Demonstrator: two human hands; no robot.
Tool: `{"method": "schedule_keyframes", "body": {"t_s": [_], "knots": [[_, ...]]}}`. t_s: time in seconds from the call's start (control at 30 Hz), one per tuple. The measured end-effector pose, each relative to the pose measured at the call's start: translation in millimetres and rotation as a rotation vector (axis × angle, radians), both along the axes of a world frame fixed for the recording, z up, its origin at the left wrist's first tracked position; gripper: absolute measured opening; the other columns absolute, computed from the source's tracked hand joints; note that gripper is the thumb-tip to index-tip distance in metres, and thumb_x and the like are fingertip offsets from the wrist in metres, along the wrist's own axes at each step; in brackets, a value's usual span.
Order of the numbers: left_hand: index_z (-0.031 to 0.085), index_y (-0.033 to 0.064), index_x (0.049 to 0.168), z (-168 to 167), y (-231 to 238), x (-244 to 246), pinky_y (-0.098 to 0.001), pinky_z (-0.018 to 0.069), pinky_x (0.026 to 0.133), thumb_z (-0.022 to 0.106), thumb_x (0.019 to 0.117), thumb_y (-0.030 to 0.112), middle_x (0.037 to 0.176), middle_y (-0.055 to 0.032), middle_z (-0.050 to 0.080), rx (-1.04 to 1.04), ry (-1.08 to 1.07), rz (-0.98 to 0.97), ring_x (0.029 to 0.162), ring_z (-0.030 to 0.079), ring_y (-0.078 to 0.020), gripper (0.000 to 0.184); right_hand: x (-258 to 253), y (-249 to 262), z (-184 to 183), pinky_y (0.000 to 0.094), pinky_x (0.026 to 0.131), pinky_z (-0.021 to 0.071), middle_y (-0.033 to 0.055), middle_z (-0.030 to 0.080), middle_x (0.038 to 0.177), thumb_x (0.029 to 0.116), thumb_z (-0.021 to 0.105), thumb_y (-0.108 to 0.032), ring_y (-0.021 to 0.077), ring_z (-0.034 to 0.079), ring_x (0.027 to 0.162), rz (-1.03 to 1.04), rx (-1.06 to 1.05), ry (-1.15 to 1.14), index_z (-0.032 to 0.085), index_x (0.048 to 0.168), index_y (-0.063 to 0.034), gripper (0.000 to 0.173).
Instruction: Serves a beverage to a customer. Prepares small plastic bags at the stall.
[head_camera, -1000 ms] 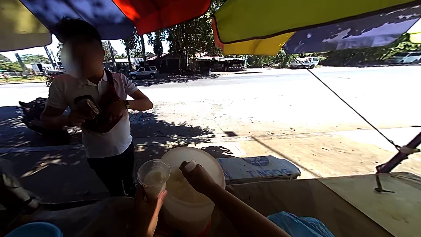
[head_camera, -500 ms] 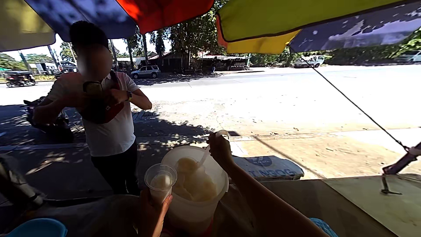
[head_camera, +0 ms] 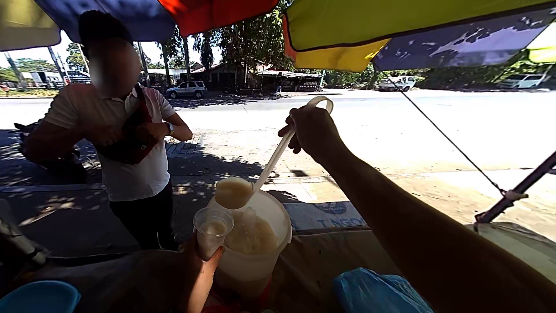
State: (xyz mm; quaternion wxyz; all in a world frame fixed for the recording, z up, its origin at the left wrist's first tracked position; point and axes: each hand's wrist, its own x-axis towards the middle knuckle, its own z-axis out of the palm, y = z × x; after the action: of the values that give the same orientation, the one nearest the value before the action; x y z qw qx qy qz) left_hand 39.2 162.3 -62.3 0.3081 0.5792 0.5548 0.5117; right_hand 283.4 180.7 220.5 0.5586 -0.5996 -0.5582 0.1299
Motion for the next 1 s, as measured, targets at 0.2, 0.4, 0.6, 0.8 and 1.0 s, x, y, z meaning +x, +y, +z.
{"method": "schedule_keyframes", "body": {"t_s": [0.2,0.4,0.6,0.8,1.0], "knots": [[0.053,-0.0018,0.139,6,-2,1,-0.0432,0.0518,0.1,0.09,0.0743,0.02,0.122,-0.0185,0.066,-0.07,-0.031,-0.013,0.113,0.065,-0.0257,0.078,-31,-26,0,0.0216,0.044,0.0491,-0.0017,0.069,0.074,0.1106,0.041,-0.022,0.0028,0.058,0.048,0.061,0.195,-0.238,0.058,0.097,-0.0075,0.026],[0.052,-0.004,0.14,-1,-2,4,-0.0456,0.0522,0.099,0.09,0.0733,0.025,0.123,-0.0207,0.066,-0.046,-0.044,0.008,0.112,0.065,-0.0283,0.082,-43,-43,-10,0.0195,0.048,0.0498,-0.0045,0.068,0.077,0.1096,0.043,-0.024,0.0,0.059,0.054,0.08,0.337,-0.416,0.061,0.1,-0.0104,0.025],[0.054,-0.0039,0.136,-17,7,10,-0.0432,0.0544,0.094,0.089,0.068,0.03,0.118,-0.0177,0.068,0.028,-0.123,0.017,0.109,0.066,-0.0249,0.084,-45,-53,-17,0.0178,0.049,0.0488,-0.0042,0.066,0.075,0.1082,0.046,-0.023,-0.0013,0.057,0.054,0.096,0.449,-0.491,0.064,0.098,-0.0093,0.025],[0.054,-0.004,0.135,-14,6,13,-0.0394,0.0547,0.093,0.088,0.0689,0.029,0.117,-0.0163,0.067,0.066,-0.176,0.001,0.107,0.066,-0.0215,0.082,-37,-56,-22,0.0135,0.051,0.048,-0.0042,0.066,0.077,0.1066,0.045,-0.019,-0.0048,0.057,0.058,0.146,0.594,-0.553,0.066,0.097,-0.0077,0.025],[0.052,-0.0011,0.139,-7,3,11,-0.0377,0.0539,0.098,0.091,0.0712,0.024,0.122,-0.0145,0.067,0.015,-0.189,0.016,0.112,0.065,-0.0194,0.082,-15,-41,-26,0.0156,0.047,0.0494,-0.0057,0.068,0.079,0.1098,0.041,-0.019,-0.0035,0.057,0.053,0.125,0.469,-0.302,0.059,0.1,-0.0074,0.023]]}}
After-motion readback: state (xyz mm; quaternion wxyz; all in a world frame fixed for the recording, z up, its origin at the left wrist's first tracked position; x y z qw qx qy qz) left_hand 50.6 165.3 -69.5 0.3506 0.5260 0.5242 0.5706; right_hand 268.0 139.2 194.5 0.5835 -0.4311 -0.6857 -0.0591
